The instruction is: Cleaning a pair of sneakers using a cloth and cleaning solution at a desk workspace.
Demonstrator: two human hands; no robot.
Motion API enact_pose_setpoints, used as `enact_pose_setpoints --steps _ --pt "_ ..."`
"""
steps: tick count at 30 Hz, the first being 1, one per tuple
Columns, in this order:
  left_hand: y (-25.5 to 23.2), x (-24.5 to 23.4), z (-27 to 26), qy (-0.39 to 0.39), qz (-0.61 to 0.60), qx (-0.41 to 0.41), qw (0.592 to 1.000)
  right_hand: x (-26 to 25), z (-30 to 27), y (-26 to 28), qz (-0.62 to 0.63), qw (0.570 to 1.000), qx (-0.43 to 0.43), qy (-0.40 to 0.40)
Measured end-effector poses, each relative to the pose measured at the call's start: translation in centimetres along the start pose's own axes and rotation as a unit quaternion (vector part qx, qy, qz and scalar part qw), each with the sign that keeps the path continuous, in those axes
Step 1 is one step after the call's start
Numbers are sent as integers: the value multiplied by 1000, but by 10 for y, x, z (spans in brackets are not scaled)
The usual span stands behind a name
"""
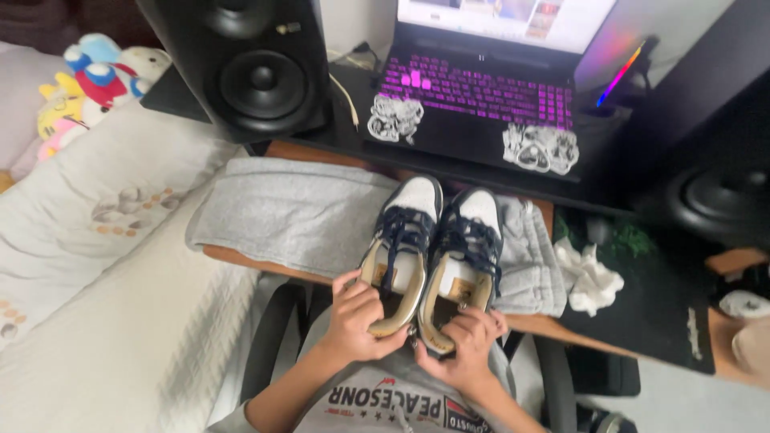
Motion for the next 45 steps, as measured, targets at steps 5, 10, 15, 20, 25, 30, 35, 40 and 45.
enact_pose_setpoints --steps 5,10,15,20,25,30,35,40,45 --pt "0 -1 7 -18 -11 5 1000 5 -1 -9 14 1000 -8 -9" --pt "1 2 0 -38 -1 12 999 4 -6 -10 36 999 1 11" --pt "2 4 -6 -42 -18 10 999 0 1 -5 21 1000 -11 10" --pt "3 4 -9 -50 -23 10 998 -2 7 0 13 1000 -13 11" --pt "4 6 -10 -50 -30 7 998 1 3 -1 18 1000 -5 13" --pt "-16 -22 8 110 31 -24 993 -1 -2 -4 43 999 11 31" --pt "-44 -33 24 380 77 -41 921 3 -14 -12 159 987 6 -28" --pt "-58 -12 17 351 187 -8 917 -5 -1 -43 326 924 48 -194" --pt "-68 15 34 445 210 -104 864 -40 61 -73 106 981 146 72"
Point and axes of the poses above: each hand's wrist, its own z-axis towards the middle knuckle, its own x-axis out of the palm, y = z × x, the point moved 1 cm from there along z, towards the middle knuckle, and after that the axes turned 5 degrees about z, right-handed, at the moved point
